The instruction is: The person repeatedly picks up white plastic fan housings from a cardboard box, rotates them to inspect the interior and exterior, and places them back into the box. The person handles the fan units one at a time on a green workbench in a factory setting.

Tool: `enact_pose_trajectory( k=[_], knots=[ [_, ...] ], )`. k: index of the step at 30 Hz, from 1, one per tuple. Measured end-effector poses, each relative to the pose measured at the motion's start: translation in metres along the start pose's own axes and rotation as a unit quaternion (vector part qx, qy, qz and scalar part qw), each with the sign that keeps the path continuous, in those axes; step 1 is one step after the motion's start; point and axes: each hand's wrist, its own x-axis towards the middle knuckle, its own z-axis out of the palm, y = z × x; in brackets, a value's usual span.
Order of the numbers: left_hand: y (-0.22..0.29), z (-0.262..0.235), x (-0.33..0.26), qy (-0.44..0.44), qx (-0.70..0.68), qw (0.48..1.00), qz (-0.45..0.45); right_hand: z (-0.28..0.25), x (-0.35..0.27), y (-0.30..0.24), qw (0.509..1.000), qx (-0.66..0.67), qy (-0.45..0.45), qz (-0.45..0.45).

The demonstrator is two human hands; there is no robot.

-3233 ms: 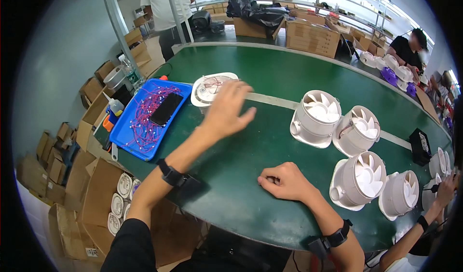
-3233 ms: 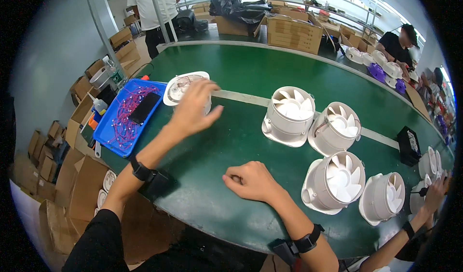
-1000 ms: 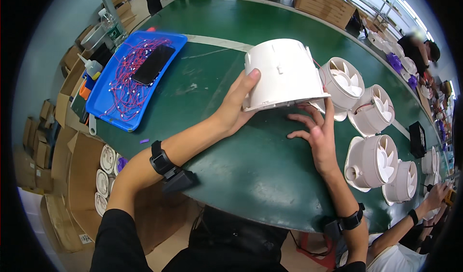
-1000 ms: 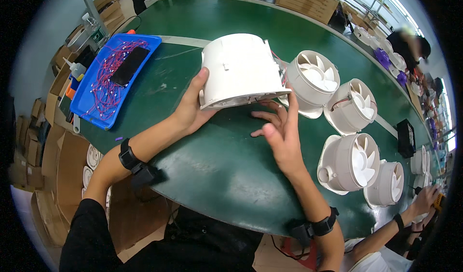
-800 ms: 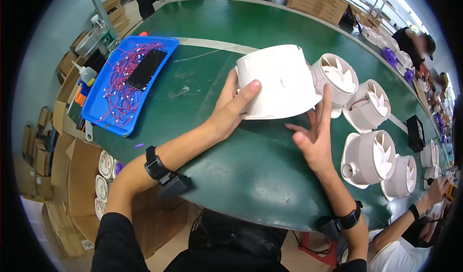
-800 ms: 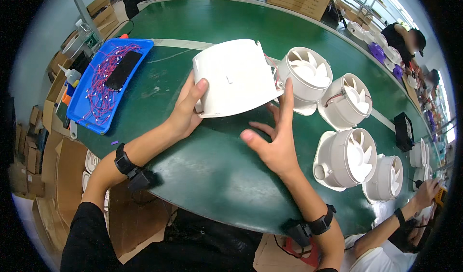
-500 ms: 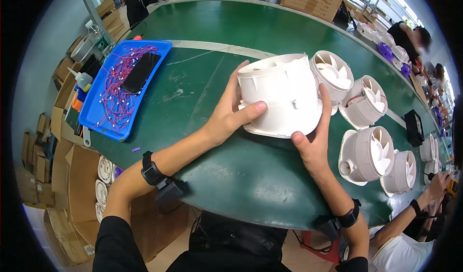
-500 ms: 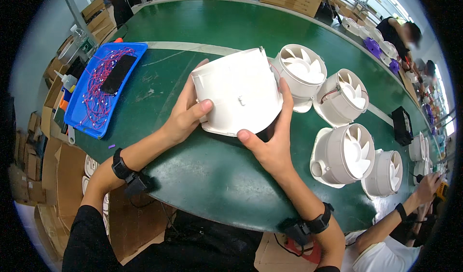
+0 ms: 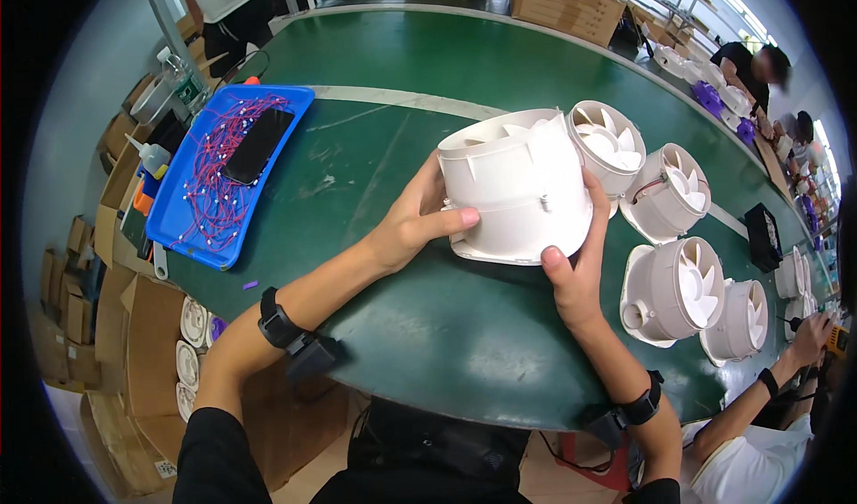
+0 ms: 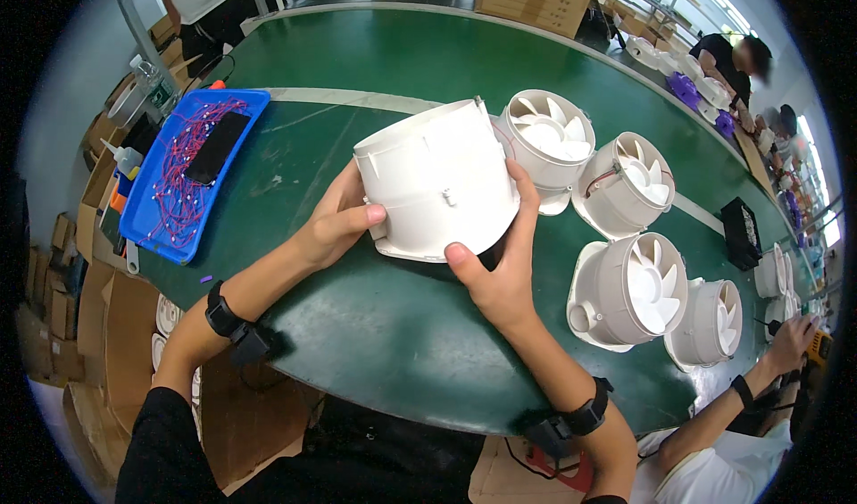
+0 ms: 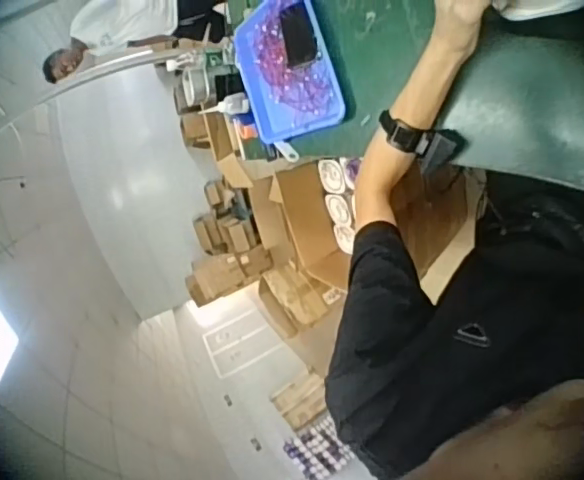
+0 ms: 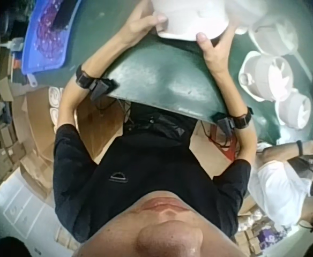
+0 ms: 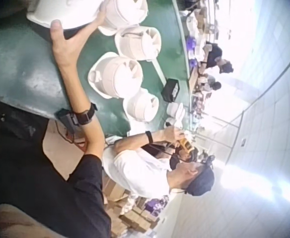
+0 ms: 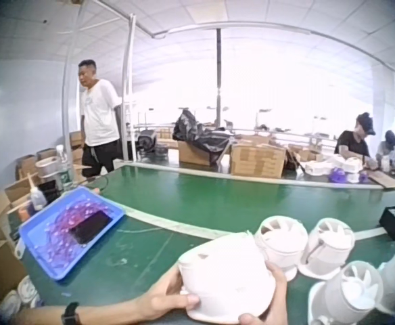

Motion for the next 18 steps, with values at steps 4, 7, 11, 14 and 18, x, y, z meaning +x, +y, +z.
enact_pose_trajectory(
  k=[4,7,11,14,18],
  knots=[
    [0.0013,0.0006,0.0007,0.010,0.039,0.999,-0.019,-0.0006,0.0000,-0.0005,1.000,0.019,-0.002,0.006],
    [0.0005,0.0003,-0.0015,0.013,0.047,0.998,-0.032,0.0017,-0.0009,-0.0034,1.000,0.021,-0.012,-0.001],
    [0.0000,-0.0010,-0.0017,0.008,0.042,0.999,-0.030,-0.0011,-0.0002,-0.0029,0.999,-0.029,-0.021,-0.027],
    [-0.0008,-0.0019,-0.0014,0.002,0.042,0.999,-0.024,-0.0010,-0.0005,-0.0041,0.999,-0.041,-0.016,-0.028],
    [-0.0018,-0.0002,-0.0011,0.021,0.070,0.997,-0.016,-0.0018,-0.0012,-0.0040,0.998,-0.057,-0.016,-0.029]
  ],
)
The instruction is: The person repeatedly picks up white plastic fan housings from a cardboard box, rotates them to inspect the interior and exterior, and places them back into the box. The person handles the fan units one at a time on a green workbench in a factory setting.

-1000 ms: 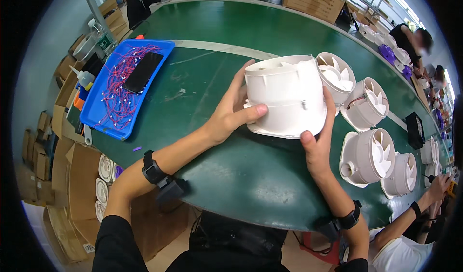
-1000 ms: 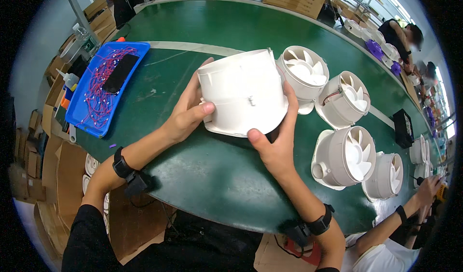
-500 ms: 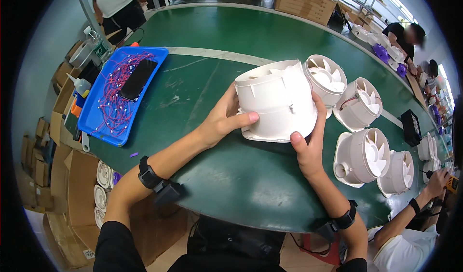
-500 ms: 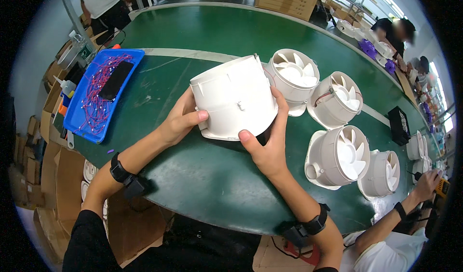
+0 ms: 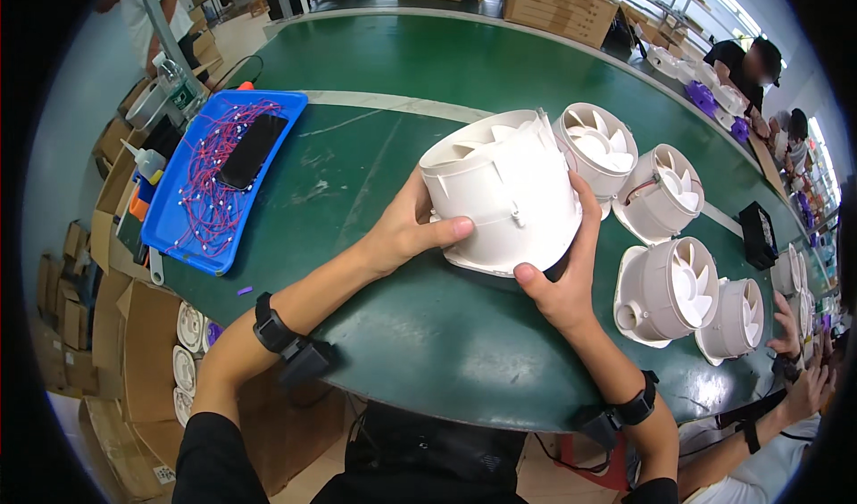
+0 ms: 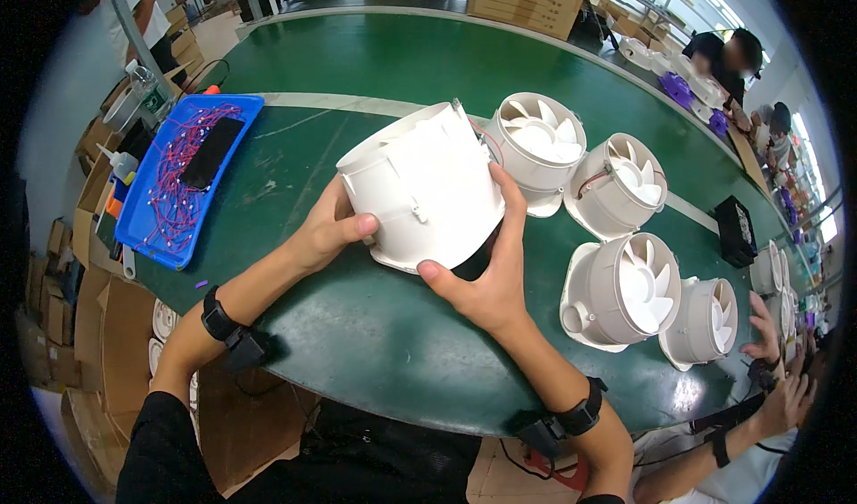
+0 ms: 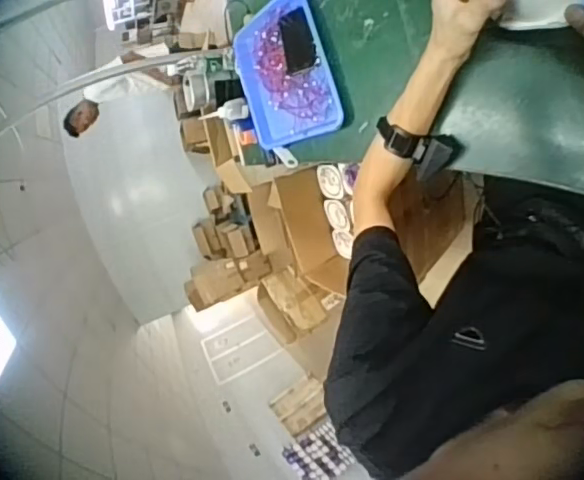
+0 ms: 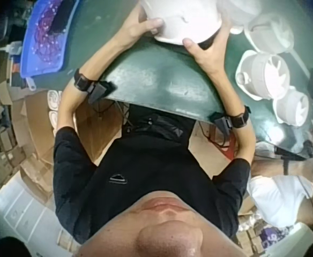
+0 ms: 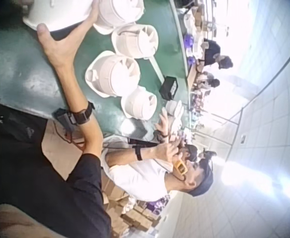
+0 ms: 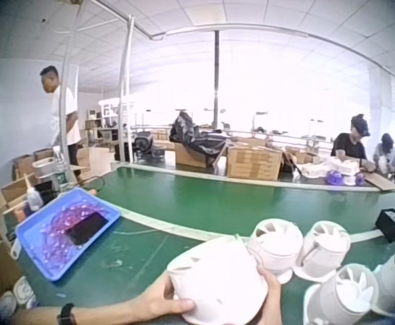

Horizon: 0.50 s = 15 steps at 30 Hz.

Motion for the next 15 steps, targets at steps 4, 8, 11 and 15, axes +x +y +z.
enact_pose_trajectory(
  k=[4,8,11,15],
  knots=[
    [-0.005,-0.005,-0.001,-0.023,-0.014,1.000,0.008,-0.004,-0.001,0.011,0.999,-0.039,-0.001,-0.030],
    [-0.011,-0.009,0.000,-0.026,-0.040,0.999,0.002,-0.004,-0.002,0.013,0.997,-0.063,-0.014,-0.029],
    [-0.019,-0.015,-0.003,-0.016,-0.053,0.998,0.009,-0.004,-0.001,0.013,0.997,-0.066,-0.019,-0.036],
    [0.001,-0.010,0.002,0.018,-0.199,0.980,-0.004,0.002,0.000,0.001,0.999,0.033,0.014,0.005]
  ],
)
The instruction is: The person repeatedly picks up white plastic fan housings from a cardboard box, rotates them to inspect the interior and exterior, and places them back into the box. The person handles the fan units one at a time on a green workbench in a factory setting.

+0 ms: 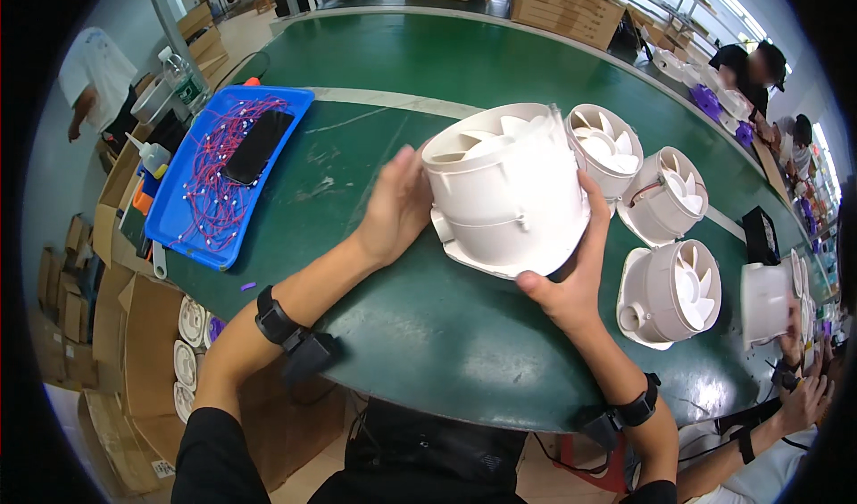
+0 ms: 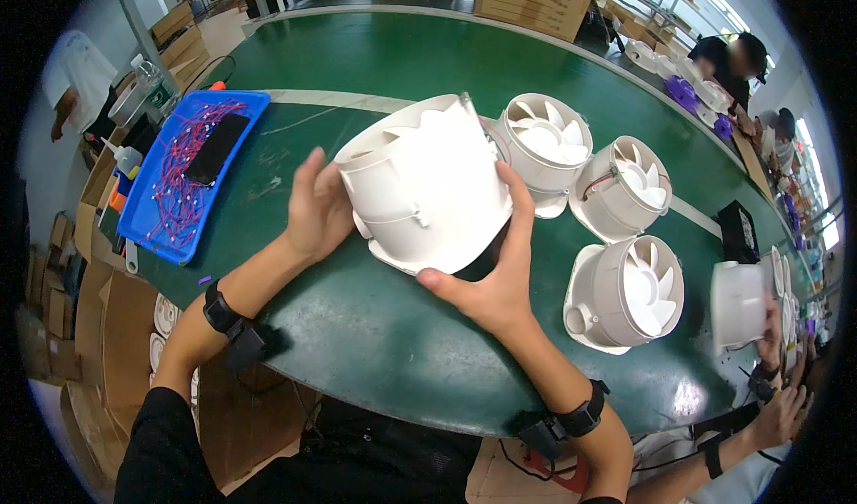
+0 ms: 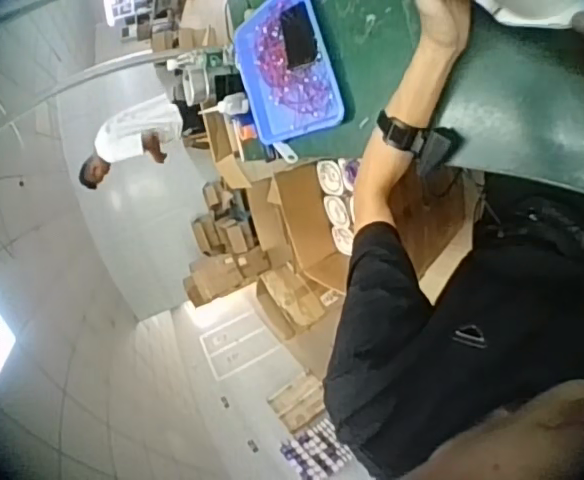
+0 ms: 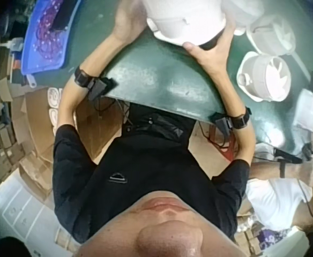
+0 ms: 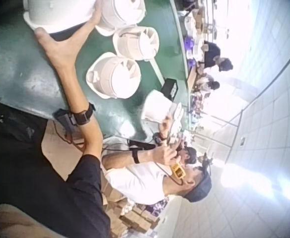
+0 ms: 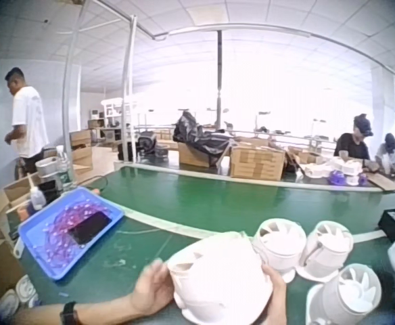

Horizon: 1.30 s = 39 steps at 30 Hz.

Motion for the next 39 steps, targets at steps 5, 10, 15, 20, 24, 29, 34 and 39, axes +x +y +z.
enact_pose_trajectory(
  k=[5,10,15,20,24,29,34,39],
  knots=[
    [0.008,-0.004,0.003,-0.002,0.097,0.995,0.008,0.002,-0.002,0.000,0.992,0.111,0.025,0.056],
    [0.005,0.002,-0.001,-0.063,0.047,0.997,0.001,0.000,-0.014,0.011,0.899,0.344,-0.023,0.269],
    [0.004,0.002,-0.006,-0.051,0.001,0.997,-0.054,0.003,-0.011,-0.001,0.850,0.408,-0.078,0.324],
    [0.009,0.007,-0.006,-0.019,-0.029,0.995,-0.089,0.005,-0.007,0.000,0.814,0.458,-0.087,0.347],
    [0.009,0.010,-0.007,0.008,-0.056,0.996,-0.067,0.013,-0.015,-0.003,0.867,0.399,-0.058,0.293],
    [-0.006,0.008,-0.008,0.115,0.018,0.993,0.031,0.016,-0.012,0.000,0.952,0.254,-0.060,0.160],
    [-0.004,0.020,-0.013,0.082,0.094,0.986,0.109,0.014,-0.012,-0.004,0.973,0.193,-0.047,0.117],
    [-0.011,0.014,-0.012,0.049,0.077,0.992,0.084,0.016,-0.011,-0.007,0.965,0.235,-0.006,0.120]
  ],
)
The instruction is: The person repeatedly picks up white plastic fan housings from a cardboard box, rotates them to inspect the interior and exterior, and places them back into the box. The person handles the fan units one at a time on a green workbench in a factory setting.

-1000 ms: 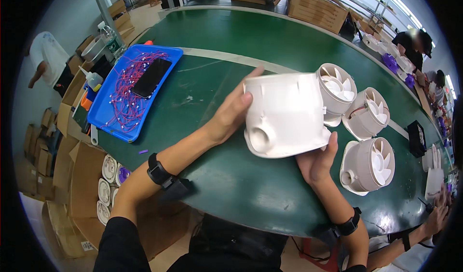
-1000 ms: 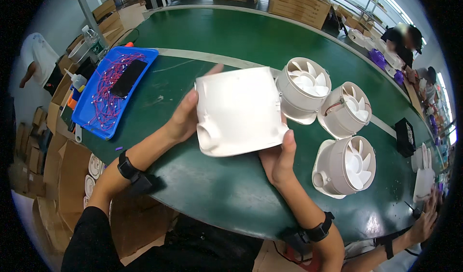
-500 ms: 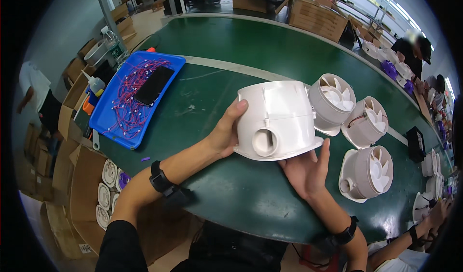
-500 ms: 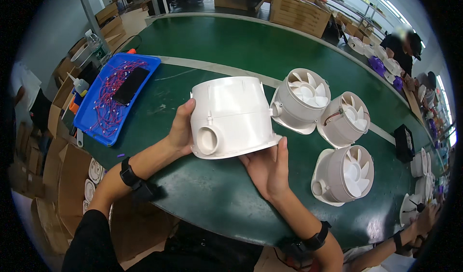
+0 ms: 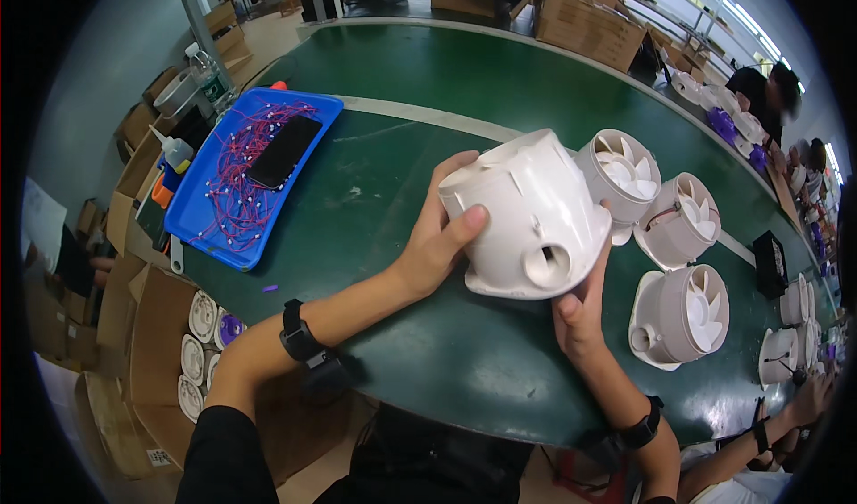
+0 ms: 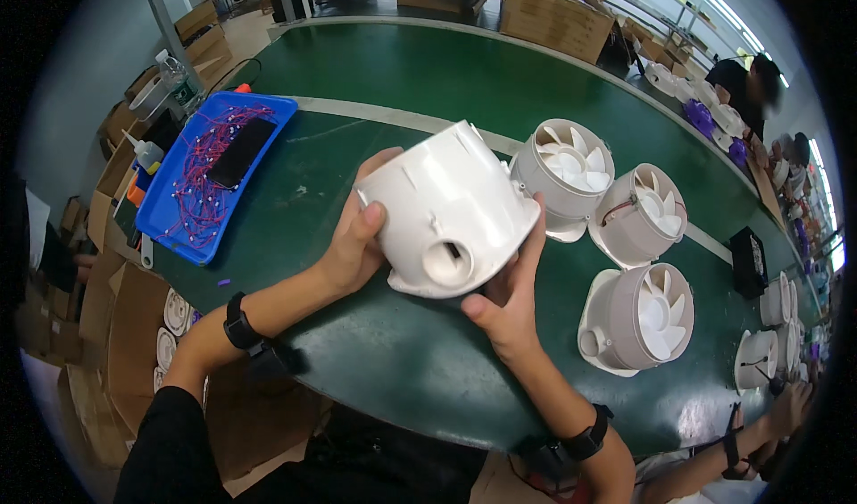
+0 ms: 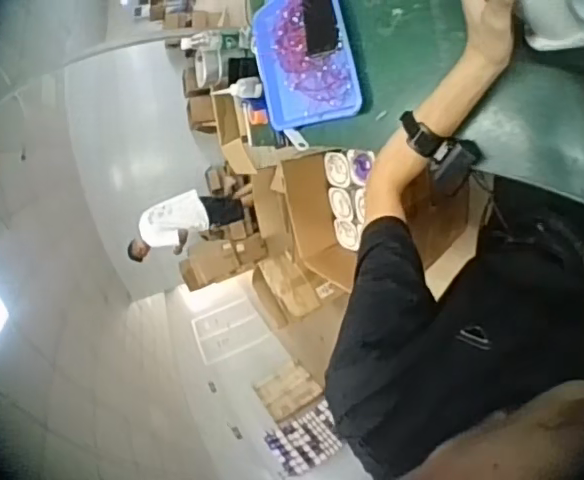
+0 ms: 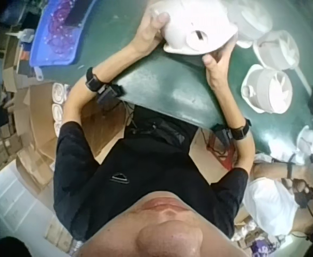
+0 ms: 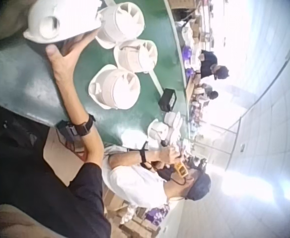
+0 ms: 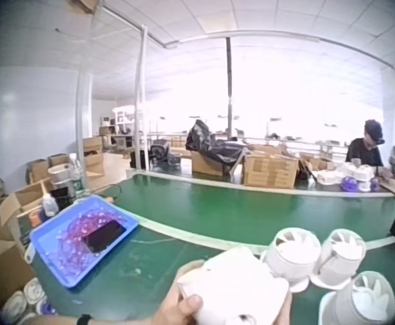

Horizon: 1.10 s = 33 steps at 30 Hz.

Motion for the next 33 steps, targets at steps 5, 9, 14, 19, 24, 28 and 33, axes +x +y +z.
enact_pose_trajectory(
  k=[5,9,14,19,24,28,33],
  knots=[
    [-0.001,0.007,-0.001,0.030,-0.035,0.996,-0.072,0.001,0.003,-0.002,0.998,-0.051,0.011,-0.025],
    [0.001,0.010,-0.006,0.015,-0.003,0.998,-0.067,-0.001,0.005,-0.003,0.993,-0.101,0.011,-0.061],
    [0.005,0.009,0.000,-0.009,-0.097,0.994,-0.054,-0.009,0.005,-0.001,0.996,-0.062,0.027,-0.056],
    [0.008,0.000,0.009,-0.041,0.018,0.997,-0.060,-0.013,-0.009,0.003,0.985,0.145,0.082,0.046],
    [0.006,-0.005,0.009,-0.079,-0.052,0.993,-0.072,-0.014,-0.006,0.005,0.963,0.255,0.018,0.083],
    [0.005,-0.003,0.007,-0.100,-0.053,0.987,-0.113,-0.012,-0.003,0.001,0.948,0.290,0.019,0.127],
    [0.002,-0.007,0.009,-0.107,-0.039,0.990,-0.088,-0.012,-0.001,0.000,0.940,0.302,0.042,0.154]
  ],
)
